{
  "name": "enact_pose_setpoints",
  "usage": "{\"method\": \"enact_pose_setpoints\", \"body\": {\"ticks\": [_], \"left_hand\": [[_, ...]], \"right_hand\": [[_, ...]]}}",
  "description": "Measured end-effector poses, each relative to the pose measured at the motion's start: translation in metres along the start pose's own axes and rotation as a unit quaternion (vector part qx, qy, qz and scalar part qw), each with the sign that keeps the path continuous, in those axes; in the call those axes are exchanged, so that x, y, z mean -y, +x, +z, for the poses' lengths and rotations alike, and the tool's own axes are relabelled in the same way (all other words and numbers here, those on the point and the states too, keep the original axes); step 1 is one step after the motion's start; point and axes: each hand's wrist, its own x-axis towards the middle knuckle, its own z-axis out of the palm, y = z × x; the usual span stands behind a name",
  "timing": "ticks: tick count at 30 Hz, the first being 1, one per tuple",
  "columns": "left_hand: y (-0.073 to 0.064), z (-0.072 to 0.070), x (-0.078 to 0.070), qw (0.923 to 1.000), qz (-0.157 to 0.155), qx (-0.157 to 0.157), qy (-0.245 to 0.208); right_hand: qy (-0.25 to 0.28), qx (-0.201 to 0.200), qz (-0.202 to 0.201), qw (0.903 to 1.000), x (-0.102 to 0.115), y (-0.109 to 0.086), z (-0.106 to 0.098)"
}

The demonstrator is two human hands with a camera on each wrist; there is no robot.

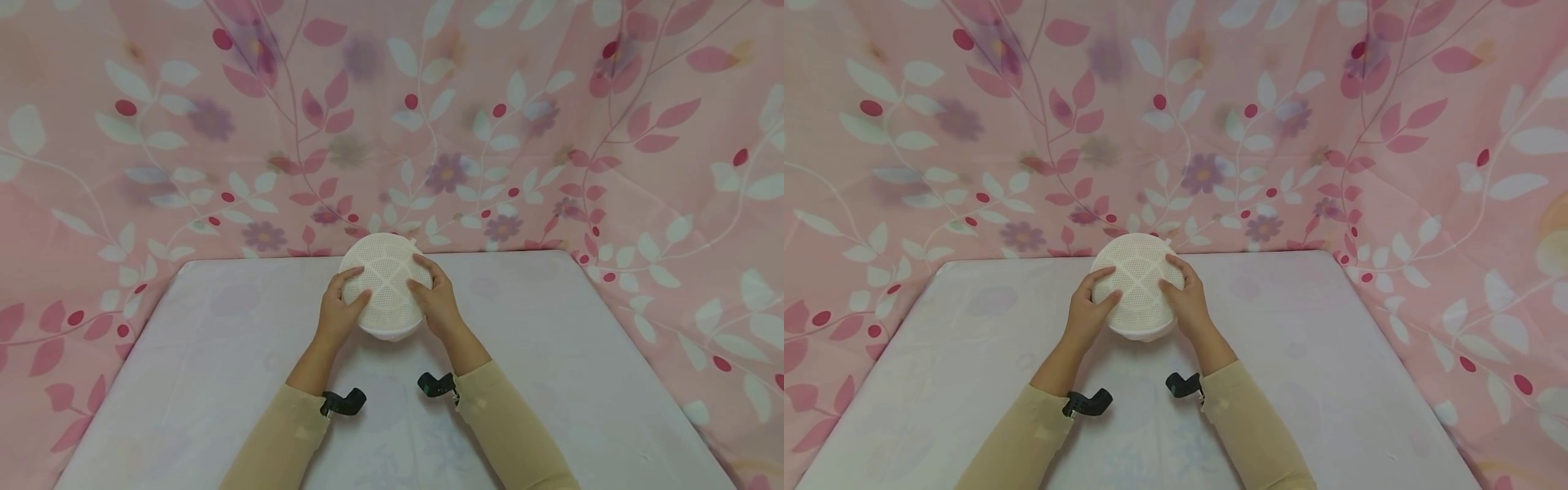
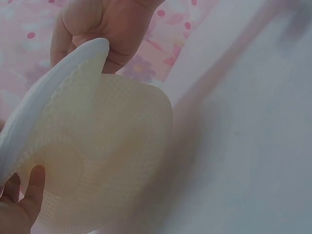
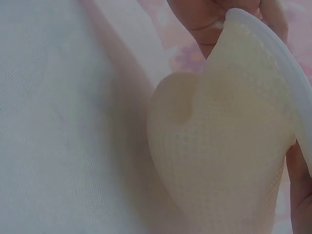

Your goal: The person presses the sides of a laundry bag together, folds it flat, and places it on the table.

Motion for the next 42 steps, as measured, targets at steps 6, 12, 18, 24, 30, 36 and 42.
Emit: {"method": "enact_pose_setpoints", "body": {"ticks": [6, 12, 18, 24, 30, 36, 42], "left_hand": [[0.003, 0.001, 0.006, 1.0000, -0.009, -0.003, -0.002], [0.005, 0.001, 0.013, 0.9997, -0.023, 0.001, -0.005], [0.006, 0.001, 0.017, 0.9996, -0.026, 0.007, 0.011], [0.007, 0.001, 0.020, 0.9991, -0.027, 0.008, 0.032], [0.007, 0.000, 0.021, 0.9984, -0.021, 0.015, 0.049], [0.009, 0.002, 0.022, 0.9972, -0.007, 0.007, 0.074], [0.009, 0.004, 0.025, 0.9967, -0.006, 0.007, 0.080]], "right_hand": [[-0.029, -0.006, 0.008, 0.9995, -0.001, 0.003, -0.001], [-0.046, -0.006, 0.006, 0.9989, -0.005, 0.005, -0.003], [-0.062, -0.005, 0.010, 0.9980, -0.010, 0.007, -0.005], [-0.068, -0.002, 0.022, 0.9975, -0.013, 0.009, -0.008], [-0.073, -0.002, 0.033, 0.9968, -0.014, 0.008, -0.009], [-0.074, -0.016, 0.028, 0.9967, -0.013, 0.008, -0.008], [-0.076, -0.025, 0.035, 0.9962, -0.015, 0.009, -0.009]]}}
